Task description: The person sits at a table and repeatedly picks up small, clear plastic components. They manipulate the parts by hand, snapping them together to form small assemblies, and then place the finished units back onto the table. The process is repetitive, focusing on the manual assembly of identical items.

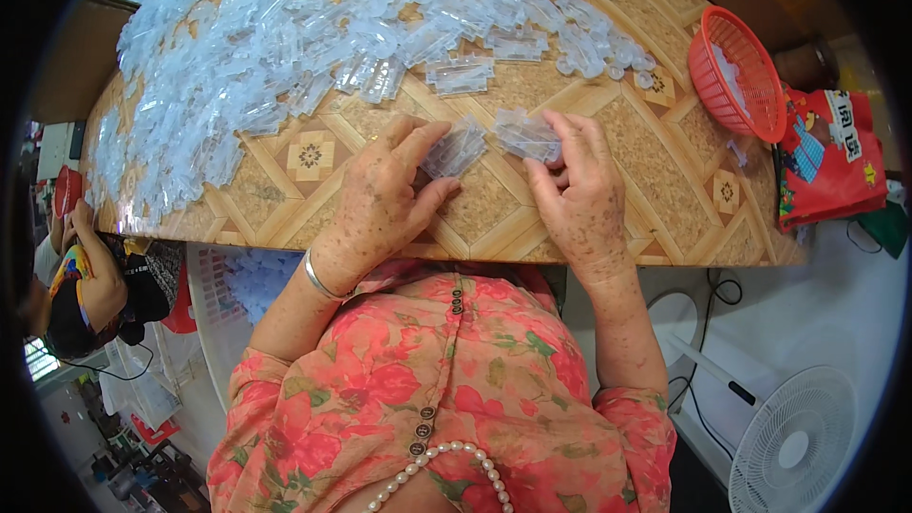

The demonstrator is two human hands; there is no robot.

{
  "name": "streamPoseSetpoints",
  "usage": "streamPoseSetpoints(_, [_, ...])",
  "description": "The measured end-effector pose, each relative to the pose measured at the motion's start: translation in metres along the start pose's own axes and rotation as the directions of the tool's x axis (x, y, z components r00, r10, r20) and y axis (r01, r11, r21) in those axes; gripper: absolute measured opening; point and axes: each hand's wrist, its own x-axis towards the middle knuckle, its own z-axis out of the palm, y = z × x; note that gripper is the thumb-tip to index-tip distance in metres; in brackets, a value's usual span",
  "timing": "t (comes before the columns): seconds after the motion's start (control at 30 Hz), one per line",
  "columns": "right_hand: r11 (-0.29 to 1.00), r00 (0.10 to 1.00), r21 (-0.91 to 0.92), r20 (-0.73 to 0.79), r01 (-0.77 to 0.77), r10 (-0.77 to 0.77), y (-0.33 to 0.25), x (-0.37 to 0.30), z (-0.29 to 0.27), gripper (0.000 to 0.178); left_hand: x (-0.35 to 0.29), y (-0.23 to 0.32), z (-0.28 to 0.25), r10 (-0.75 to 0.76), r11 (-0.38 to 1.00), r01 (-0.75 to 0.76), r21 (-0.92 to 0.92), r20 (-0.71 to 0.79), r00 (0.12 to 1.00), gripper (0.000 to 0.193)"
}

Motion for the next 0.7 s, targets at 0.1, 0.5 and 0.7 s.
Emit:
streamPoseSetpoints(0.1, [0.994, 0.999, -0.104, 0.020, 0.028, -0.026, 0.007, 0.014, -0.004, 0.049, -0.003, -0.004, -0.002, 0.013, 1.000, -0.013, 0.021, -0.001, 1.000, 0.055])
streamPoseSetpoints(0.5, [0.957, 0.980, -0.209, 0.031, 0.201, -0.199, -0.002, 0.024, 0.003, 0.049, -0.034, -0.065, -0.067, -0.042, 0.940, 0.193, 0.283, -0.464, 0.885, 0.068])
streamPoseSetpoints(0.7, [0.983, 0.987, -0.082, 0.011, 0.164, -0.163, -0.010, 0.017, 0.007, 0.044, -0.075, -0.121, -0.107, -0.130, 0.767, 0.452, 0.455, -0.580, 0.804, 0.065])
